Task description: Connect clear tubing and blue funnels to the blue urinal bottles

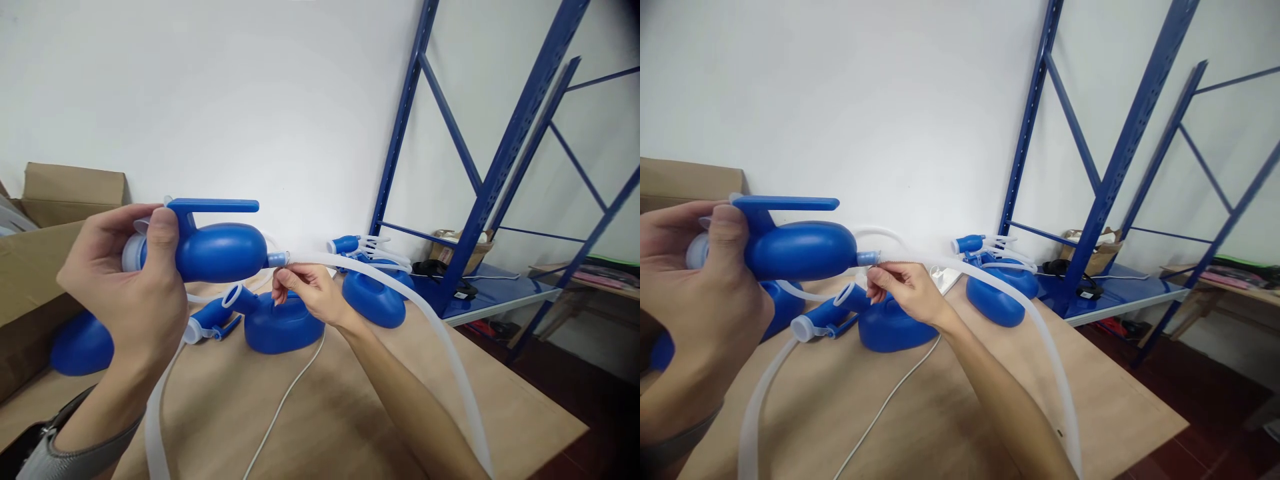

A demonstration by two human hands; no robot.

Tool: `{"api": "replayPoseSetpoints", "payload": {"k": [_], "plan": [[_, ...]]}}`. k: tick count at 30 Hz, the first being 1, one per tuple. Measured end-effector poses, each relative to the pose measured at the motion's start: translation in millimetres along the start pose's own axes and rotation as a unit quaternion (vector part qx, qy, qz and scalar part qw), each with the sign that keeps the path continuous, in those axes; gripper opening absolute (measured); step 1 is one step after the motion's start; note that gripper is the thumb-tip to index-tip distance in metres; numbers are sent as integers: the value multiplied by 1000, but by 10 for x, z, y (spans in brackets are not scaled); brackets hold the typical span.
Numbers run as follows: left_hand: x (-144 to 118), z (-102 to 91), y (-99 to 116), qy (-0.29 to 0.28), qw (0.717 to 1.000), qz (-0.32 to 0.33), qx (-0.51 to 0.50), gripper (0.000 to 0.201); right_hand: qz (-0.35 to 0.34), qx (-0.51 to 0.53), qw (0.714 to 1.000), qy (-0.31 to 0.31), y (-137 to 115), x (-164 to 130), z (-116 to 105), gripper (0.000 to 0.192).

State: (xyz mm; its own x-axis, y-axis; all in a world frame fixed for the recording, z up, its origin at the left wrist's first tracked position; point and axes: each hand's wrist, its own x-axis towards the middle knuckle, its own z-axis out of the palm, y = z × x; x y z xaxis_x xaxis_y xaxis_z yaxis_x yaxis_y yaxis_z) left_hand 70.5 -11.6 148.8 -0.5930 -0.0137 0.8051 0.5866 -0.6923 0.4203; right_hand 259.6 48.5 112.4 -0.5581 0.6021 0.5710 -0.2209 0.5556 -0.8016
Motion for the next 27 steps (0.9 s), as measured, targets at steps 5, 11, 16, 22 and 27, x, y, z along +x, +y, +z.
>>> {"api": "replayPoseSetpoints", "payload": {"k": [5,11,16,22,27], "plan": [[1,-11,-1,-11,1000,-12,12,21,42,37,997,-44,-79,-6,-3,49],[6,-40,-21,7,999,31,-5,23,95,79,990,-69,-190,-37,-25,45],[-6,-94,48,-21,999,39,29,23,110,95,985,-89,-166,-33,-8,43],[4,-78,80,-41,998,35,40,19,116,107,982,-105,-150,-10,-49,45],[12,-65,55,-43,997,38,41,17,110,114,984,-86,-158,-2,-60,43]]}}
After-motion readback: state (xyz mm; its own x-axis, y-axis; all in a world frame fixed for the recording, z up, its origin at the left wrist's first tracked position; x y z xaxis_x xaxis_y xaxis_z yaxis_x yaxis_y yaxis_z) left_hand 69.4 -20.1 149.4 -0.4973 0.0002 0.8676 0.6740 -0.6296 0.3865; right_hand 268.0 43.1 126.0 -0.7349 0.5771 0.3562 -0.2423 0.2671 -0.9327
